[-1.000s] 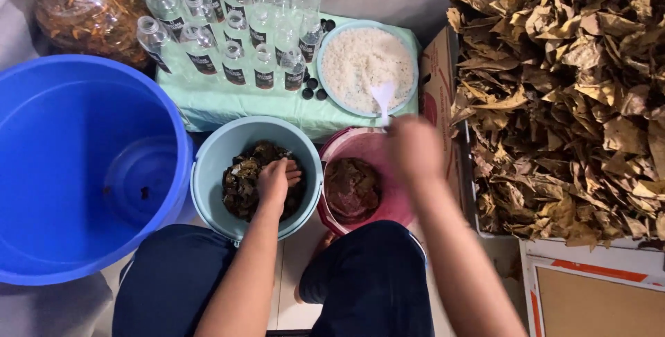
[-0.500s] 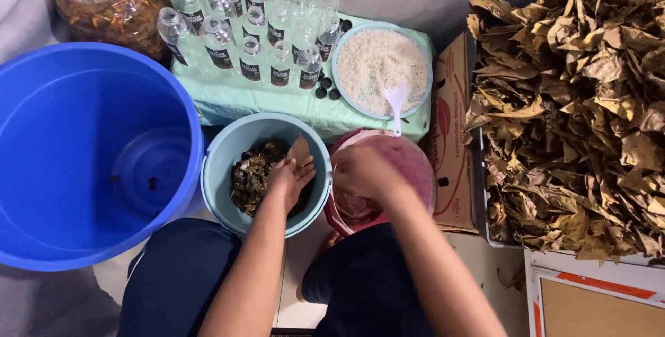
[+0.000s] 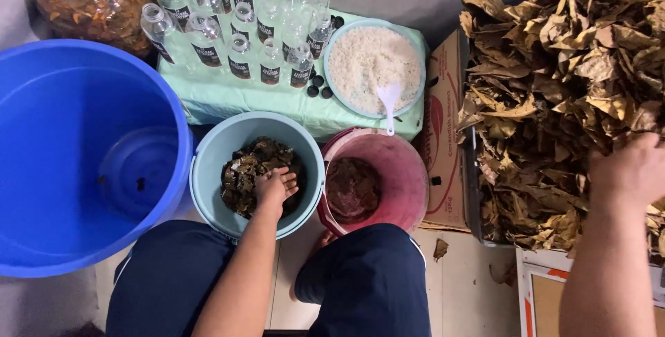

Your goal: Preparing a mixture for charcoal briquettes by crushing dried leaves and mixing them with powder and liquid in a bucket.

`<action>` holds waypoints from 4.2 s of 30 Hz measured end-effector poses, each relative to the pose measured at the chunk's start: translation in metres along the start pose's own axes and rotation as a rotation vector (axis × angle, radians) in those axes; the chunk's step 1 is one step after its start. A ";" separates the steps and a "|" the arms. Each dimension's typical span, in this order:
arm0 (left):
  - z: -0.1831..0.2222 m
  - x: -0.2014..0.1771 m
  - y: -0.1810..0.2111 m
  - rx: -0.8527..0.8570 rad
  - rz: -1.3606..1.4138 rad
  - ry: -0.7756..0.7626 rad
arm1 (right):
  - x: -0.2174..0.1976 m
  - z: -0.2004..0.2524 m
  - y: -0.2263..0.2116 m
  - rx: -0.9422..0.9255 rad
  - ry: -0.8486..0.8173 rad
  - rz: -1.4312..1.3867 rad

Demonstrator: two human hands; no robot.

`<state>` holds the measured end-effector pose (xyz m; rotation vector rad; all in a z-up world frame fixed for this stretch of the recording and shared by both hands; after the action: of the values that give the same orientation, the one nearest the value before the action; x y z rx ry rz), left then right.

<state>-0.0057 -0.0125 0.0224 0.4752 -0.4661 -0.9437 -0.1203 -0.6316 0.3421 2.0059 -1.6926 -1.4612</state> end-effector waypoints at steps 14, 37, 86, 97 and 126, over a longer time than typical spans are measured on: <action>0.037 0.003 0.028 0.046 -0.149 0.126 | -0.038 0.010 -0.019 -0.081 0.106 -0.573; 0.032 0.006 0.026 0.033 -0.131 0.130 | -0.094 0.054 -0.023 -0.178 0.526 -0.046; -0.087 -0.044 -0.016 0.171 -0.423 0.463 | -0.381 0.266 -0.373 -0.737 -0.885 -1.800; 0.014 -0.020 0.039 0.359 -0.752 0.088 | -0.399 0.294 -0.378 0.134 -1.580 -1.795; 0.037 -0.016 0.037 0.476 -1.158 -0.030 | -0.312 0.341 -0.438 0.562 -1.899 -1.884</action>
<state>-0.0110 0.0130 0.0709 1.2276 -0.4282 -1.9617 -0.0361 -0.0649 0.0634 -0.4204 -0.4054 1.0290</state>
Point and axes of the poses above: each hand's wrist, its own z-axis away from the middle knuckle, its own x-axis out of the palm, y = z × x, the point moved 3 cm from there along -z, towards the middle knuckle, and after that the axes turned 10 degrees about y, right-handed, at the moved point
